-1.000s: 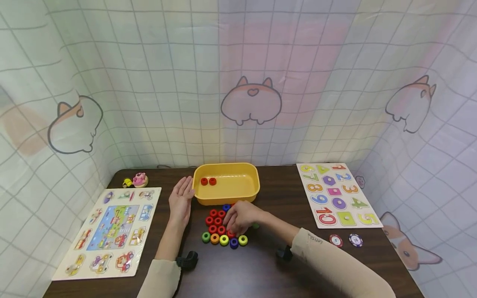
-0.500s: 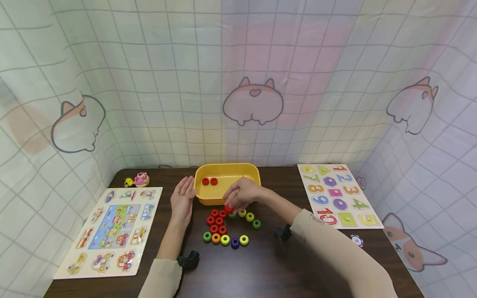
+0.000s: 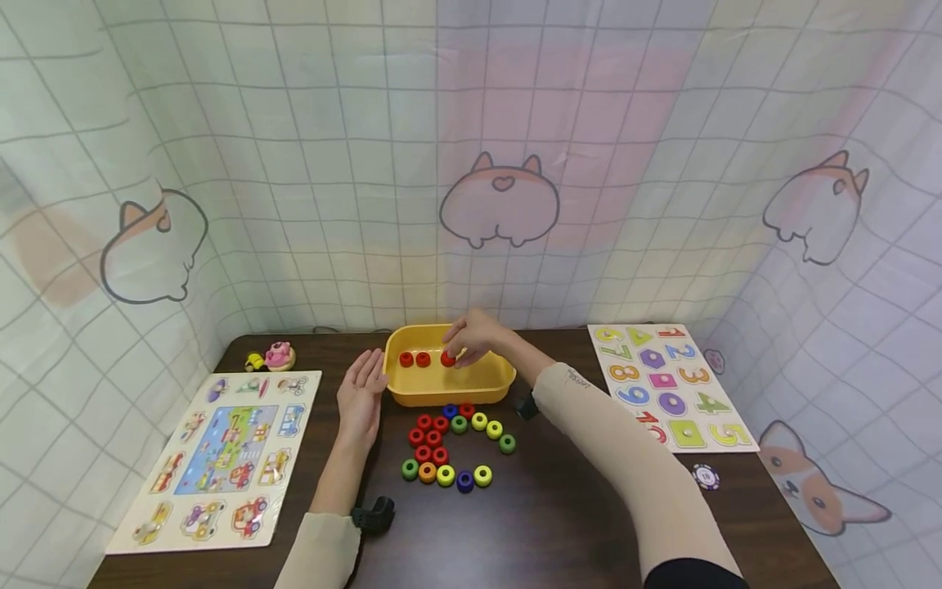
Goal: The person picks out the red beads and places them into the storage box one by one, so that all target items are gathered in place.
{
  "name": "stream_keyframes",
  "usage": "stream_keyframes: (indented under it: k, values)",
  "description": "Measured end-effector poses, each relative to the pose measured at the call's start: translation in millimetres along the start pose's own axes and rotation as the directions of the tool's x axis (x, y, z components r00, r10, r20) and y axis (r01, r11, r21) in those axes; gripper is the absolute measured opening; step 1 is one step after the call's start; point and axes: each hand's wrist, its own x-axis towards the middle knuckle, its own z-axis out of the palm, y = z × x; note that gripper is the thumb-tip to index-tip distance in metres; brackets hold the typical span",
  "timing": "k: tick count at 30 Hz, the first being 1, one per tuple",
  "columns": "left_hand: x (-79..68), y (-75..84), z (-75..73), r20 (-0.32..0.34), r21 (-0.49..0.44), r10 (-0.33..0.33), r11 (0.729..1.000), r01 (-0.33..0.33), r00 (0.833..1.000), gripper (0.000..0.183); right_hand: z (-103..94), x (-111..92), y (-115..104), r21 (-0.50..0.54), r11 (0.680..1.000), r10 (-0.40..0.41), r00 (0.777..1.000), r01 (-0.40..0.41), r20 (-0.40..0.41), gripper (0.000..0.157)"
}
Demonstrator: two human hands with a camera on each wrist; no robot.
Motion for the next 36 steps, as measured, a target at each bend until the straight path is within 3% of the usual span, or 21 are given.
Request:
stream_keyframes:
  k: [11,21,28,36]
  values:
    - [-0.1,-2.8,0.4,-0.013,0.03,0.004,1.0,-0.004,1.0,0.057,13.1,50.4,22.1,0.031,0.999,0.02,0.988,-0.016,-0.156,0.033]
    - [-6.4,10.2,3.2,0.045,0.016,0.0,1.0,-0.001,0.999,0.061,29.4,63.3,21.0,-0.01,0.999,0.046,0.978,-0.049,-0.202,0.023]
    - [-7.1,11.5,6.2,0.045,0.019,0.008,1.0,-0.008,0.999,0.062,28.0,53.0,22.9,-0.026,1.0,0.001,0.978,-0.007,-0.209,0.026]
    - [-10.6,13.9,8.3,0.031,0.046,-0.004,0.999,0.002,1.0,0.061,26.7,12.4,8.2,-0.077,0.991,-0.123,0.979,0.111,-0.165,0.022]
